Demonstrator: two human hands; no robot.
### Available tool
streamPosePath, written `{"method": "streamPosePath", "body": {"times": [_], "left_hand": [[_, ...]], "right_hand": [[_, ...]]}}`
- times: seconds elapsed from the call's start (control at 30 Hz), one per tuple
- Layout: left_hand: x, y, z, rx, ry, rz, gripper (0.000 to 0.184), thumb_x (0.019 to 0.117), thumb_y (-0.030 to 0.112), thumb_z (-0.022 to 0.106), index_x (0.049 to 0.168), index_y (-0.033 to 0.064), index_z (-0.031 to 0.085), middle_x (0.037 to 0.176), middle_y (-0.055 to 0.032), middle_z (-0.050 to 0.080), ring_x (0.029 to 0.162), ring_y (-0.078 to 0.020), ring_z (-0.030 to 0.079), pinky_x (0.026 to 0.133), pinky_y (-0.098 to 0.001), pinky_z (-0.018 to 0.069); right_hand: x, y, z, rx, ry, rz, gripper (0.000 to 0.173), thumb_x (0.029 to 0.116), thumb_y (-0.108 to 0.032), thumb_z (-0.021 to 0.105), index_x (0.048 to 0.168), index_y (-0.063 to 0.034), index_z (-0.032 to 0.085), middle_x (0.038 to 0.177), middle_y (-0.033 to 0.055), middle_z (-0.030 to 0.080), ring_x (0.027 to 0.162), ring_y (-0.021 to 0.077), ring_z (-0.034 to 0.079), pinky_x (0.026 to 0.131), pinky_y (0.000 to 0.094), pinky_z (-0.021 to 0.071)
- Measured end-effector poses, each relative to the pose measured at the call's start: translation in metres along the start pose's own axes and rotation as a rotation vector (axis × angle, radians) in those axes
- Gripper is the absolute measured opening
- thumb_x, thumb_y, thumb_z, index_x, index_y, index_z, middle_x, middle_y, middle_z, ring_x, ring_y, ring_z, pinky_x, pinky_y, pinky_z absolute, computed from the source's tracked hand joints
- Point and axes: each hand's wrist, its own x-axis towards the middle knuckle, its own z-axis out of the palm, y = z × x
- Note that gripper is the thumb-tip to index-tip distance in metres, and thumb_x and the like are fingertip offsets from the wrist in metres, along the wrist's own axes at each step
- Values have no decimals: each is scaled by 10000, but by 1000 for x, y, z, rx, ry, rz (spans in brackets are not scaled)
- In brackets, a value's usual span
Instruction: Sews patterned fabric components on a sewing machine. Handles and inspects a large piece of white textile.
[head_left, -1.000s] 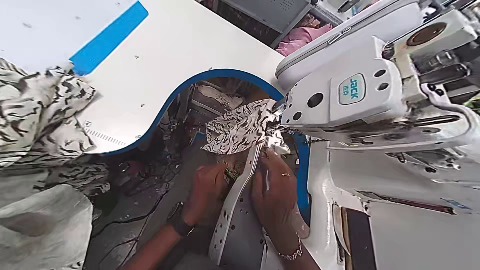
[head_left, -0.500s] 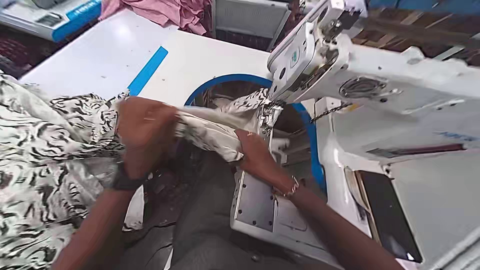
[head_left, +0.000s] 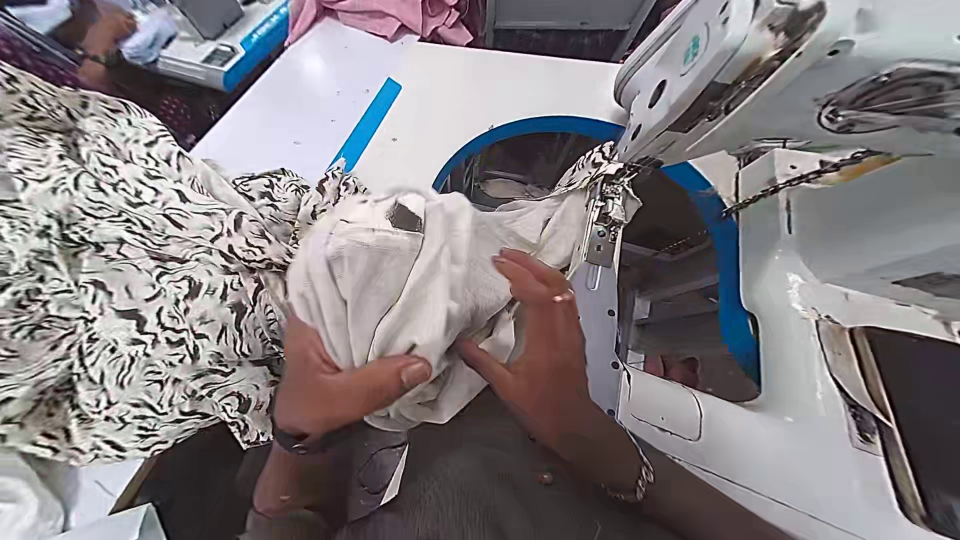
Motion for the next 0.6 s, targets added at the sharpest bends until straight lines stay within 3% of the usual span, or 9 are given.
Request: {"method": "streamPosePath", "body": {"times": [0.07, 0.13, 0.2, 0.27, 0.37, 0.43, 0.47, 0.53, 0.6], "left_hand": [[17, 21, -21, 215, -58, 97, 413, 810, 237, 839, 1178, 319, 670, 1031, 207, 737, 932, 62, 694, 813, -153, 595], [47, 22, -64, 281, 103, 137, 501, 736, 156, 876, 1169, 224, 633, 1025, 98, 741, 930, -47, 720, 811, -257, 623], [73, 22, -99, 361, 203, 92, 479, 799, 97, 778, 1217, 173, 558, 1073, 69, 702, 985, -78, 700, 882, -298, 606], [73, 20, -124, 308, 245, 81, 222, 947, 57, 629, 1166, 90, 641, 1062, 20, 711, 987, -87, 686, 904, -285, 578], [48, 42, -128, 429, -61, -45, 159, 1054, 208, 542, 1037, 161, 693, 988, 118, 714, 936, 55, 658, 839, -139, 536], [32, 67, -82, 440, -242, -265, 172, 1009, 366, 621, 975, 280, 767, 922, 182, 747, 860, 98, 668, 793, -107, 541], [33, 71, -62, 465, -275, -270, 166, 984, 403, 638, 957, 294, 760, 903, 206, 736, 855, 122, 658, 794, -81, 533], [46, 66, -71, 544, -229, -83, 60, 959, 269, 700, 970, 224, 738, 904, 174, 731, 866, 92, 668, 792, -100, 542], [56, 51, -94, 515, -16, -28, 153, 861, 169, 776, 989, 195, 697, 905, 130, 741, 848, 14, 705, 781, -181, 599]], "right_hand": [[5, 4, -14, 267, -58, 89, 143, 904, -149, 714, 1005, -57, 756, 984, 24, 737, 936, 47, 672, 815, 222, 544], [12, 7, -66, 524, -76, 88, 157, 1021, -187, 598, 967, -98, 716, 879, -107, 688, 812, -88, 614, 740, 99, 520], [9, 15, -148, 465, 168, 103, 131, 1034, -294, 592, 987, -260, 710, 806, -186, 642, 689, -84, 577, 622, 108, 497], [-6, 25, -210, 224, 298, 24, 137, 1057, -236, 562, 1150, -198, 656, 984, -140, 649, 850, -31, 609, 762, 158, 515], [1, -38, -136, -69, 173, -50, 259, 997, -319, 623, 1178, -139, 668, 1162, -57, 709, 1149, 67, 642, 1031, 252, 497], [10, -54, -46, -105, 48, -148, 207, 972, -202, 656, 1075, -56, 759, 1033, 80, 774, 1066, 215, 722, 1007, 406, 531], [18, -38, -29, -55, 20, -184, 140, 910, -98, 650, 954, -38, 768, 872, 84, 762, 890, 186, 743, 872, 376, 576], [33, -10, -67, 215, -91, -132, 147, 965, -83, 596, 901, -35, 719, 776, -11, 671, 753, -9, 632, 704, 152, 525], [32, -3, -142, 326, -103, -52, 228, 1060, -286, 557, 939, -148, 693, 788, -115, 651, 720, -71, 603, 653, 108, 522]]}}
